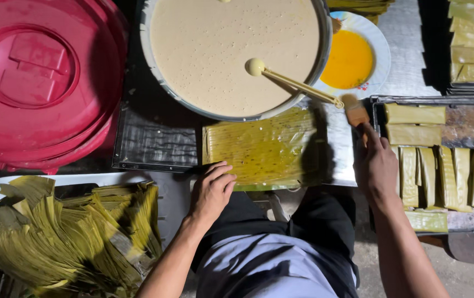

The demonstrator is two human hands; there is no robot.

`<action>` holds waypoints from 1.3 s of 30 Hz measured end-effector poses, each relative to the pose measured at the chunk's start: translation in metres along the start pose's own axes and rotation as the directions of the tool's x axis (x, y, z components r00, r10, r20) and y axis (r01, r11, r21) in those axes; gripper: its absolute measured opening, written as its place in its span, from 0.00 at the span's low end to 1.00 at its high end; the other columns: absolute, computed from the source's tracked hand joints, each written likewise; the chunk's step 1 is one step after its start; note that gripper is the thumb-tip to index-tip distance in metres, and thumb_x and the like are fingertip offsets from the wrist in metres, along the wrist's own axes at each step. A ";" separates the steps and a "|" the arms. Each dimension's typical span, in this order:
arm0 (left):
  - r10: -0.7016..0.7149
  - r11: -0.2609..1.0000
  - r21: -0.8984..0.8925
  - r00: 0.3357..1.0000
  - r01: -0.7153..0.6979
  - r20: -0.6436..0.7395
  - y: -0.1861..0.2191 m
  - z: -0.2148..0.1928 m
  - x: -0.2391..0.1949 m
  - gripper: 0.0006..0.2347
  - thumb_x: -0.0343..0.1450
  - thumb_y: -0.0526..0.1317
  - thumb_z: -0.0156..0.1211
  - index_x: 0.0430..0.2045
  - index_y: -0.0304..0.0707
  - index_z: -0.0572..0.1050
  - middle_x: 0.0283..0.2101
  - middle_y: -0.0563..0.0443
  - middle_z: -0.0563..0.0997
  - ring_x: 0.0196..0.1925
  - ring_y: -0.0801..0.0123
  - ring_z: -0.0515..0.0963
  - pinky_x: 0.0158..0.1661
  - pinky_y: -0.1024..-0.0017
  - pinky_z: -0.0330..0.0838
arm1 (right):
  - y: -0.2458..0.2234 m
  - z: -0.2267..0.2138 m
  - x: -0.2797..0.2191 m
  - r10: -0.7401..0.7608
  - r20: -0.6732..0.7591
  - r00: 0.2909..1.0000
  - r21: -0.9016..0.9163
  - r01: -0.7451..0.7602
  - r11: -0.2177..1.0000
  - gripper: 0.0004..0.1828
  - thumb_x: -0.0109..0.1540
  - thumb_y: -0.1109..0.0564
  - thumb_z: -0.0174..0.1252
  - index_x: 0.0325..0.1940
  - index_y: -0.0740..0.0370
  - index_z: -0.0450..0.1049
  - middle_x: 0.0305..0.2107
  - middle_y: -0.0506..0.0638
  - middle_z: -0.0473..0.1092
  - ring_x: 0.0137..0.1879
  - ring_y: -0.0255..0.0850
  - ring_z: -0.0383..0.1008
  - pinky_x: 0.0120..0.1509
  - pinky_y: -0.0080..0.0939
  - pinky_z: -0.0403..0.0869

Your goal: The person scoops a creamy batter onto a banana leaf, folds the leaf to enclose the batter, and places the wrapped item onto a metal tray. They repeat this process with multiple leaves and batter portions.

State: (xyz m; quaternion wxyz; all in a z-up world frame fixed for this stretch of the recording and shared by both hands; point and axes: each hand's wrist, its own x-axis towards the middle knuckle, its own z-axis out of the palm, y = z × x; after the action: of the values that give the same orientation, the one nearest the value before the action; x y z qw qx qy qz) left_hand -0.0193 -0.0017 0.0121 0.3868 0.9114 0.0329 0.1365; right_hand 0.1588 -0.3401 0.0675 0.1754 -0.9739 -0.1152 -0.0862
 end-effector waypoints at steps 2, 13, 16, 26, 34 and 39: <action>0.003 1.000 -0.025 1.000 -0.004 -0.018 -0.003 0.004 -0.001 0.05 0.64 0.29 0.69 0.31 0.30 0.83 0.48 0.42 0.83 0.57 0.51 0.80 0.55 0.62 0.76 | -0.005 0.010 0.009 -0.111 -0.033 0.993 0.013 0.111 0.994 0.19 0.69 0.62 0.52 0.66 0.60 0.73 0.43 0.64 0.71 0.51 0.64 0.69 0.56 0.61 0.69; -0.046 0.996 0.089 0.978 0.028 0.202 0.024 -0.013 0.021 0.24 0.60 0.29 0.67 0.54 0.32 0.77 0.56 0.41 0.73 0.57 0.49 0.73 0.56 0.57 0.71 | -0.127 -0.005 0.070 -0.388 -0.113 0.914 0.090 0.399 0.913 0.10 0.68 0.65 0.53 0.55 0.66 0.68 0.47 0.65 0.64 0.54 0.60 0.64 0.58 0.58 0.64; -0.056 0.987 0.162 0.966 0.015 0.252 0.028 -0.017 0.025 0.22 0.62 0.31 0.66 0.54 0.35 0.78 0.57 0.42 0.71 0.58 0.50 0.72 0.55 0.57 0.71 | -0.126 -0.004 0.075 -0.388 -0.058 0.920 0.138 0.392 0.910 0.13 0.68 0.66 0.49 0.57 0.66 0.66 0.46 0.65 0.63 0.52 0.61 0.65 0.56 0.59 0.66; -0.254 0.949 0.182 0.966 0.259 -0.052 -0.010 -0.033 -0.053 0.19 0.65 0.42 0.70 0.48 0.33 0.78 0.69 0.29 0.62 0.66 0.40 0.66 0.59 0.55 0.64 | -0.086 -0.015 0.080 -0.273 -0.117 0.955 0.165 0.289 0.943 0.16 0.70 0.61 0.55 0.63 0.57 0.74 0.48 0.62 0.70 0.50 0.62 0.73 0.50 0.57 0.73; -0.748 0.646 0.067 0.648 0.761 -0.142 -0.020 -0.053 -0.037 0.37 0.71 0.49 0.57 0.75 0.52 0.45 0.35 0.36 0.82 0.35 0.51 0.83 0.37 0.57 0.79 | -0.056 -0.003 0.130 -0.261 -0.176 0.949 0.166 0.290 0.943 0.15 0.73 0.61 0.53 0.64 0.55 0.74 0.44 0.61 0.70 0.49 0.60 0.73 0.50 0.56 0.72; -0.888 0.435 0.227 0.457 0.871 -0.052 -0.005 -0.059 -0.029 0.27 0.75 0.51 0.53 0.72 0.63 0.59 0.18 0.43 0.79 0.22 0.52 0.82 0.32 0.57 0.78 | -0.054 -0.005 0.189 -0.333 -0.156 0.930 0.022 0.341 0.940 0.15 0.73 0.59 0.54 0.63 0.52 0.76 0.41 0.59 0.72 0.47 0.58 0.74 0.45 0.55 0.73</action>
State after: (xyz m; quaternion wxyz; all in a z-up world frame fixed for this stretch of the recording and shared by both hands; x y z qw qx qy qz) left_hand -0.0634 0.0378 0.0417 0.2982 0.8023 0.5022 -0.1231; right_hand 0.3258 -0.2560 0.1288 0.1898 -0.9258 -0.2691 -0.1854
